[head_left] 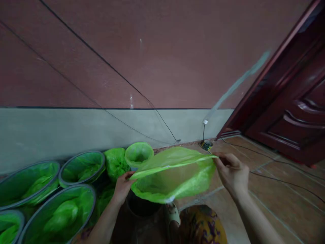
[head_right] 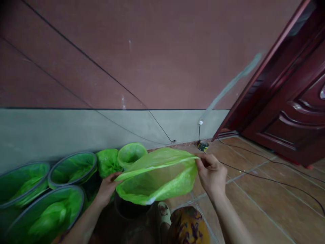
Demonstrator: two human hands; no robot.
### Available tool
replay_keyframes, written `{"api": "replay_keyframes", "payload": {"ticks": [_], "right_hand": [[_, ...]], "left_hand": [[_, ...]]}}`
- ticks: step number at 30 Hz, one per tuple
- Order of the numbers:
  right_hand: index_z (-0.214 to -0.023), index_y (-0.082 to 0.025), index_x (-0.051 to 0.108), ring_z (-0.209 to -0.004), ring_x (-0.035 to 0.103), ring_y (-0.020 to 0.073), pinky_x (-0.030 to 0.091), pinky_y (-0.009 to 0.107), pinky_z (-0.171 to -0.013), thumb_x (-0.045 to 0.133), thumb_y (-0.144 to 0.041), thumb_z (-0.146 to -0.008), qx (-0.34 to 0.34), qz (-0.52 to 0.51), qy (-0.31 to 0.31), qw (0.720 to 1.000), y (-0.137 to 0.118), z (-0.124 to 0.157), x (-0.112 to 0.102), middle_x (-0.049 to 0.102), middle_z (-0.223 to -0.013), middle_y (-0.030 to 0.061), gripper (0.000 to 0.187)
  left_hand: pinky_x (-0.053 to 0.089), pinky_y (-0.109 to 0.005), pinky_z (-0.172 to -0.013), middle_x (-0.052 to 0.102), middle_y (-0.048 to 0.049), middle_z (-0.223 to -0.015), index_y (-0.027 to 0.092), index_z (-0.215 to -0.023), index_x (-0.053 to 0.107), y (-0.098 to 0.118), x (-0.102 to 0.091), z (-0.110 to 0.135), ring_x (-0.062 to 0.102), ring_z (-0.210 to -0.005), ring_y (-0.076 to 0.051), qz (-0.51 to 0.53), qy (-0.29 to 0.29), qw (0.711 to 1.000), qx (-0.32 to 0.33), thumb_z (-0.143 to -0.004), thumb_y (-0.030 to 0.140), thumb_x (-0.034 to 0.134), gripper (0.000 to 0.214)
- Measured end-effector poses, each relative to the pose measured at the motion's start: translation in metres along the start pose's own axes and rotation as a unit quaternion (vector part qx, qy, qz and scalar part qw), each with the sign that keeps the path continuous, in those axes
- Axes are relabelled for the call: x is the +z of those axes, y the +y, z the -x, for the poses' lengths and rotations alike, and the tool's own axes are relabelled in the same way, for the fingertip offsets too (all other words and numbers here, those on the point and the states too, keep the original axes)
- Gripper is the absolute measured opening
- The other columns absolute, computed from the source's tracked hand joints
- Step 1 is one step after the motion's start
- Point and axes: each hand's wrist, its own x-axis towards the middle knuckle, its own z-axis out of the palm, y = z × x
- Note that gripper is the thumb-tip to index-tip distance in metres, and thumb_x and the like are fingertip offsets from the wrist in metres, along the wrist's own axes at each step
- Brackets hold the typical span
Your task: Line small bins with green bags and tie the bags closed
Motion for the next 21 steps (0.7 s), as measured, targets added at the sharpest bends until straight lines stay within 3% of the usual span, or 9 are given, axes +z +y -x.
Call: {"api": "replay_keyframes", "payload": {"ticks": [3, 7, 10, 12, 14, 17, 19, 20, 21], "right_hand": [[-0.091, -0.017, 0.074, -0.056, 0.062, 0.019, 0.044, 0.027, -0.054, 0.056, -0.039, -0.079, 0.05, 0.069, -0.054, 0.995, 0.037, 0.007, 0.0, 0.07, -0.066, 0.0046, 0.03], [-0.094, -0.021, 0.074, -0.056, 0.063, 0.0199, 0.04, 0.027, -0.052, 0.051, -0.032, -0.081, 0.034, 0.204, -0.092, 0.974, 0.065, 0.03, -0.001, 0.072, -0.067, 0.0061, 0.029], [-0.093, -0.021, 0.075, -0.053, 0.06, 0.0179, 0.037, 0.025, -0.049, 0.049, -0.026, -0.081, 0.031, 0.267, -0.129, 0.955, 0.068, 0.034, -0.007, 0.07, -0.065, 0.0067, 0.029], [-0.095, -0.02, 0.075, -0.052, 0.06, 0.0171, 0.038, 0.025, -0.051, 0.047, -0.022, -0.082, 0.027, 0.268, -0.15, 0.951, 0.06, 0.025, -0.017, 0.069, -0.062, 0.006, 0.031], [-0.102, -0.02, 0.073, -0.052, 0.061, 0.017, 0.041, 0.026, -0.054, 0.045, -0.022, -0.083, 0.015, 0.229, -0.141, 0.963, 0.044, 0.013, -0.034, 0.068, -0.059, 0.004, 0.034], [-0.109, -0.022, 0.072, -0.053, 0.061, 0.0162, 0.045, 0.026, -0.056, 0.048, -0.029, -0.085, -0.027, 0.12, -0.026, 0.992, 0.018, 0.012, -0.058, 0.07, -0.066, 0.0029, 0.035], [-0.108, -0.025, 0.072, -0.061, 0.064, 0.0169, 0.048, 0.027, -0.06, 0.052, -0.031, -0.085, -0.056, 0.069, 0.078, 0.993, 0.011, 0.034, -0.063, 0.074, -0.08, 0.005, 0.032], [-0.107, -0.026, 0.073, -0.062, 0.065, 0.0176, 0.048, 0.028, -0.061, 0.053, -0.03, -0.084, -0.064, 0.054, 0.083, 0.993, 0.013, 0.052, -0.061, 0.074, -0.081, 0.0053, 0.03], [-0.104, -0.027, 0.074, -0.061, 0.066, 0.0183, 0.048, 0.027, -0.059, 0.054, -0.03, -0.084, -0.07, 0.042, 0.027, 0.996, 0.018, 0.074, -0.055, 0.074, -0.077, 0.0048, 0.029]], "left_hand": [[0.053, -0.036, -0.075, 0.074, -0.0073, -0.087, 0.014, -0.087, 0.072, 0.021, -0.008, 0.017, 0.068, -0.083, -0.026, 0.063, -0.019, 0.997, -0.041, -0.054, 0.033, 0.077, 0.039], [0.051, -0.032, -0.071, 0.075, -0.0052, -0.084, 0.015, -0.086, 0.073, 0.046, -0.009, 0.027, 0.067, -0.078, -0.022, 0.06, -0.063, 0.996, -0.036, -0.054, 0.032, 0.074, 0.036], [0.049, -0.03, -0.068, 0.073, -0.0019, -0.075, 0.016, -0.081, 0.073, 0.064, -0.005, 0.021, 0.065, -0.071, -0.02, -0.023, -0.093, 0.995, -0.007, -0.059, 0.029, 0.065, 0.026], [0.048, -0.03, -0.066, 0.072, -0.0008, -0.07, 0.018, -0.077, 0.073, 0.083, -0.003, 0.014, 0.064, -0.068, -0.02, -0.123, -0.082, 0.989, 0.028, -0.063, 0.026, 0.057, 0.023], [0.049, -0.031, -0.071, 0.073, -0.0019, -0.075, 0.02, -0.08, 0.074, 0.108, -0.004, 0.01, 0.065, -0.074, -0.022, -0.207, -0.021, 0.974, 0.09, -0.065, 0.023, 0.053, 0.026], [0.049, -0.03, -0.082, 0.074, -0.0015, -0.091, 0.023, -0.095, 0.073, 0.138, -0.013, 0.016, 0.065, -0.089, -0.021, -0.219, 0.119, 0.945, 0.211, -0.07, 0.023, 0.052, 0.032], [0.049, -0.028, -0.085, 0.072, -0.0003, -0.101, 0.024, -0.1, 0.071, 0.135, -0.021, 0.026, 0.064, -0.094, -0.02, -0.176, 0.2, 0.927, 0.263, -0.073, 0.023, 0.051, 0.034], [0.049, -0.028, -0.085, 0.072, -0.001, -0.103, 0.023, -0.1, 0.07, 0.125, -0.025, 0.031, 0.064, -0.095, -0.019, -0.154, 0.228, 0.922, 0.274, -0.073, 0.023, 0.051, 0.033], [0.049, -0.029, -0.083, 0.071, -0.0017, -0.099, 0.022, -0.094, 0.07, 0.11, -0.029, 0.036, 0.064, -0.092, -0.02, -0.148, 0.232, 0.925, 0.263, -0.07, 0.023, 0.052, 0.03]]}}
